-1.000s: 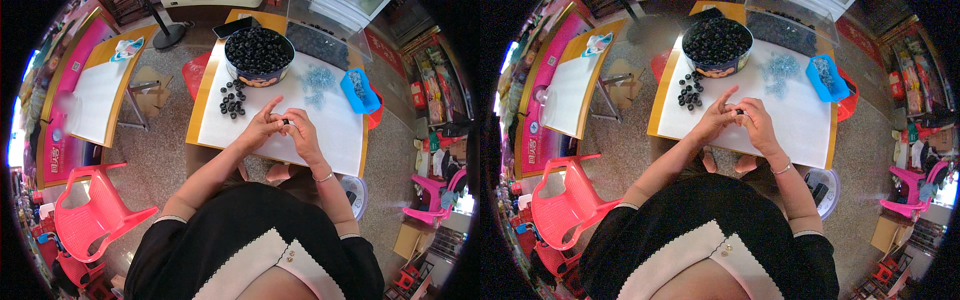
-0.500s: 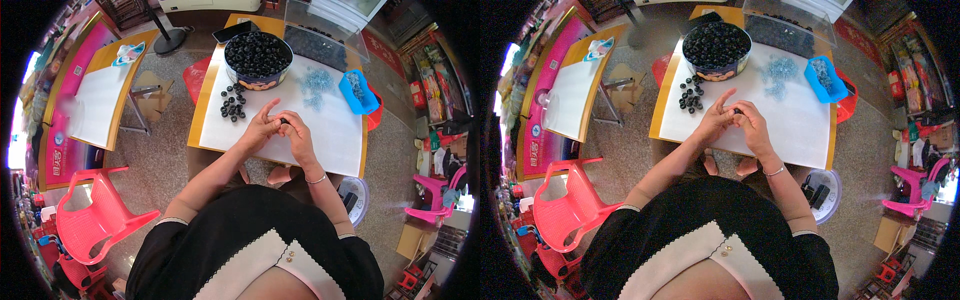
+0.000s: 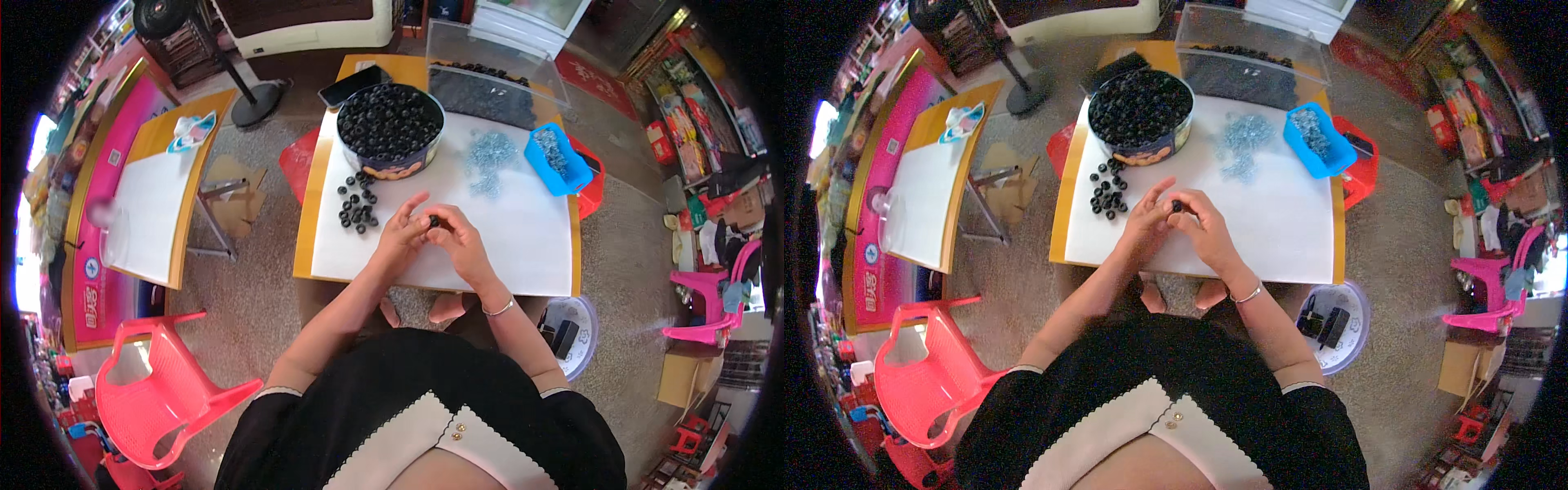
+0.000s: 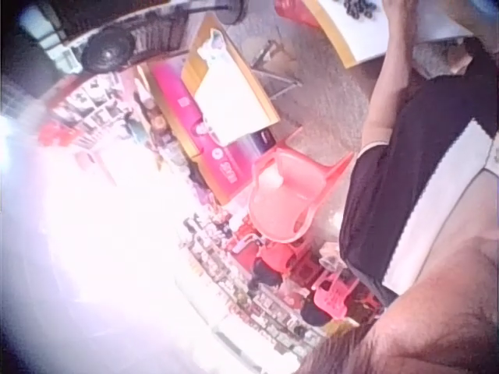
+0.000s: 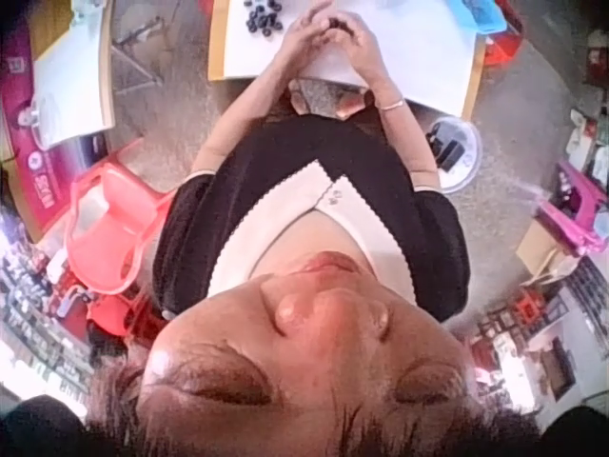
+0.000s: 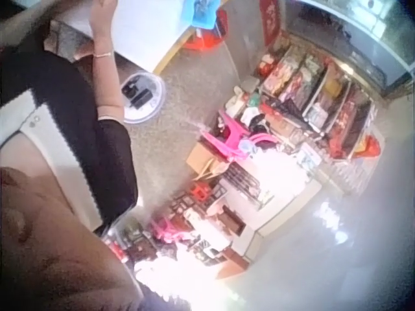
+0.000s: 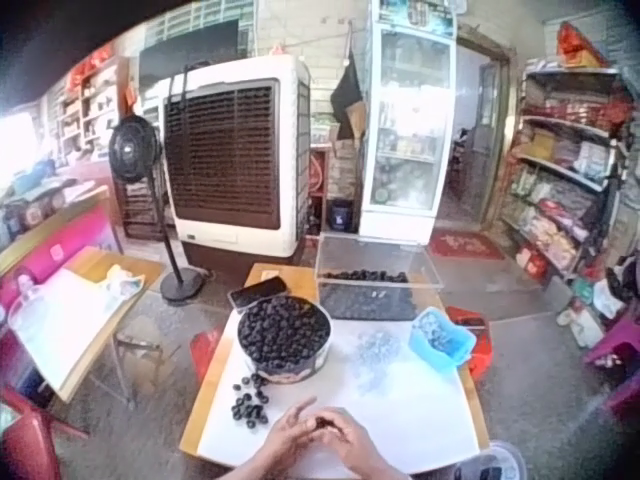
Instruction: The person assembles plastic components by inserting small pins into black plastic pieces by hand.
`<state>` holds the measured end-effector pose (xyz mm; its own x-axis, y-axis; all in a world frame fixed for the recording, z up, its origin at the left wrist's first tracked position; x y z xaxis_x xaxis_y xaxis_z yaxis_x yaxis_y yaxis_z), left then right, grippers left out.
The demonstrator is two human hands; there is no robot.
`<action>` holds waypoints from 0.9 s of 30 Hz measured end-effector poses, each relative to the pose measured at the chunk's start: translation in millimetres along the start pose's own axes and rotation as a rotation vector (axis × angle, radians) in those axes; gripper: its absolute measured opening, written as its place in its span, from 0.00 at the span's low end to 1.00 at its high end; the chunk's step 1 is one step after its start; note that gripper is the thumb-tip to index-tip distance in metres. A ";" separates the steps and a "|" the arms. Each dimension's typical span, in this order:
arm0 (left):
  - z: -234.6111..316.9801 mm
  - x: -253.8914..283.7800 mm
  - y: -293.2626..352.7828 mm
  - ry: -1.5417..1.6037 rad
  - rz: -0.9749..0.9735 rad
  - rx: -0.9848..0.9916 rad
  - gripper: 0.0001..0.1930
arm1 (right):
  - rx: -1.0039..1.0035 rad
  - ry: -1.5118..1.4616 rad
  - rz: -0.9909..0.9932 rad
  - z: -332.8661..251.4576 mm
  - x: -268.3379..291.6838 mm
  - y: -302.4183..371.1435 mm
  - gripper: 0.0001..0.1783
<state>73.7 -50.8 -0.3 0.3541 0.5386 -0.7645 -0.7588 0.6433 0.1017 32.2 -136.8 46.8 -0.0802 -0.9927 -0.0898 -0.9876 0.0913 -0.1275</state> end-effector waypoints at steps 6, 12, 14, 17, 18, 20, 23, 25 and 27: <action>-2.8 2.7 -1.3 -0.040 -0.072 -0.003 0.30 | 0.085 0.289 -0.020 -27.0 16.0 -23.1 0.12; -7.4 -1.7 -2.9 -0.108 -0.076 0.044 0.24 | 0.069 0.314 0.209 -77.0 91.1 -129.4 0.14; -9.8 -4.7 -3.9 -0.101 -0.076 0.058 0.22 | 0.064 0.213 0.243 -87.1 118.7 -176.9 0.18; -11.1 -5.7 -3.4 -0.084 -0.061 0.073 0.19 | 0.113 0.068 0.335 -100.5 139.7 -220.2 0.18; -9.9 -4.9 -3.1 -0.077 -0.053 0.072 0.18 | 0.178 0.020 0.399 -108.2 142.3 -222.9 0.18; -9.9 -3.8 -2.5 -0.081 -0.045 0.076 0.18 | 0.198 0.177 0.416 -111.0 143.5 -212.9 0.19; -8.9 -2.7 -1.1 -0.084 -0.036 0.085 0.18 | 0.092 0.467 0.308 -90.0 140.9 -189.8 0.21; -9.9 -2.4 -3.3 -0.085 -0.044 0.099 0.18 | -0.034 0.596 0.194 -61.9 145.7 -168.2 0.23; -11.8 -0.2 -5.6 -0.105 -0.061 0.097 0.20 | 0.040 0.925 0.119 -42.3 144.1 -143.0 0.23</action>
Point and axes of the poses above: each hand's wrist, its own y-axis away from the middle knuckle, its own x-axis out of the back of the hand, z = x × y, the point moved 8 cm from there along -y, towards the middle knuckle, and after that the axes turned 4 degrees about -y, right-handed, at the moved point
